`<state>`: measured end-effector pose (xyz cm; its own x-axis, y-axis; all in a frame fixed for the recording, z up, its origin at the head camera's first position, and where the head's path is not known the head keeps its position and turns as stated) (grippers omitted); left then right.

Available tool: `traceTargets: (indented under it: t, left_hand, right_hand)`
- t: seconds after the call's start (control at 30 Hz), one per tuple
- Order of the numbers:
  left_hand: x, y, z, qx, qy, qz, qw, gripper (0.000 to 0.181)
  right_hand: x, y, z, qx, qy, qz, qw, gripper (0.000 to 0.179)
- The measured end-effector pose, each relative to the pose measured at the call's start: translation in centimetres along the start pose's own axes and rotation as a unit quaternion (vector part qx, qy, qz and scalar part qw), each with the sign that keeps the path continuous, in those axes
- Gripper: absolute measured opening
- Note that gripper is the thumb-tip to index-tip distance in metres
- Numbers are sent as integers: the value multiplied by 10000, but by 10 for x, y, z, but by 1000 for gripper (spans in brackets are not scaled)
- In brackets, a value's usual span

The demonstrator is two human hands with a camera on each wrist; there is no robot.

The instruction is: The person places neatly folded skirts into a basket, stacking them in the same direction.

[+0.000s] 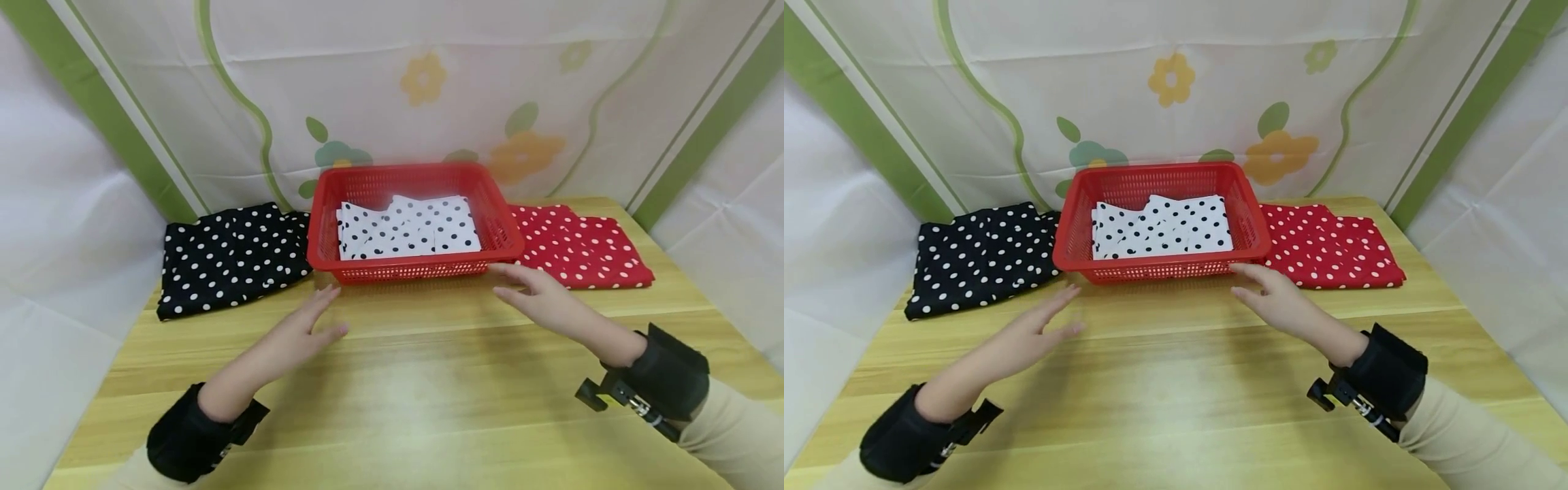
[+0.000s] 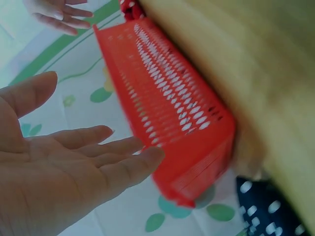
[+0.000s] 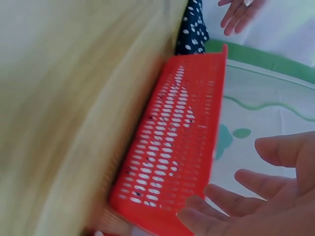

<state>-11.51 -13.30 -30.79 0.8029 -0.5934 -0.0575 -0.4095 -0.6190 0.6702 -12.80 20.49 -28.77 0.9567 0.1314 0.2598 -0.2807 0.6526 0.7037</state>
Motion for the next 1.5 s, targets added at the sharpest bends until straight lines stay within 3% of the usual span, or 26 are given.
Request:
traceTargets:
  t: [0.13, 0.27, 0.43, 0.8, 1.3, 1.5]
  left_hand:
    - [3, -17, 7, 75, 65, 83, 9999, 67]
    - [5, -24, 8, 119, 71, 91, 9999, 66]
    - [8, -25, 6, 150, 114, 55, 9998, 65]
    - [12, -29, 16, 188, 288, 147, 9993, 65]
    - [18, -32, 23, 218, 445, 202, 9986, 66]
    - [19, -28, 31, 98, 495, 132, 9986, 65]
  right_hand:
    - [3, -13, -8, 104, -31, 84, 9999, 50]
    - [4, -21, -11, 83, 9, 127, 9999, 49]
    - [5, -24, -10, 51, 49, 104, 9999, 48]
    - [5, -34, -11, 152, 319, 20, 9994, 44]
    - [6, -42, -19, 47, 199, 254, 9995, 47]
    - [9, -41, -18, 125, 250, 148, 9995, 46]
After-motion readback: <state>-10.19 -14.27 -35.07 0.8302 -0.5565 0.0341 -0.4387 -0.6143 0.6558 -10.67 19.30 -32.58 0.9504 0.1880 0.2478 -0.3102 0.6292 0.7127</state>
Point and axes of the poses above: each hand's wrist, its own x-axis away from the middle knuckle, its own y-axis out of the back of the hand, z = x × y, the point moved 4 cm from there along -x, towards the middle knuckle, and after that the axes turned 15 degrees about -y, right-handed, at the moved point
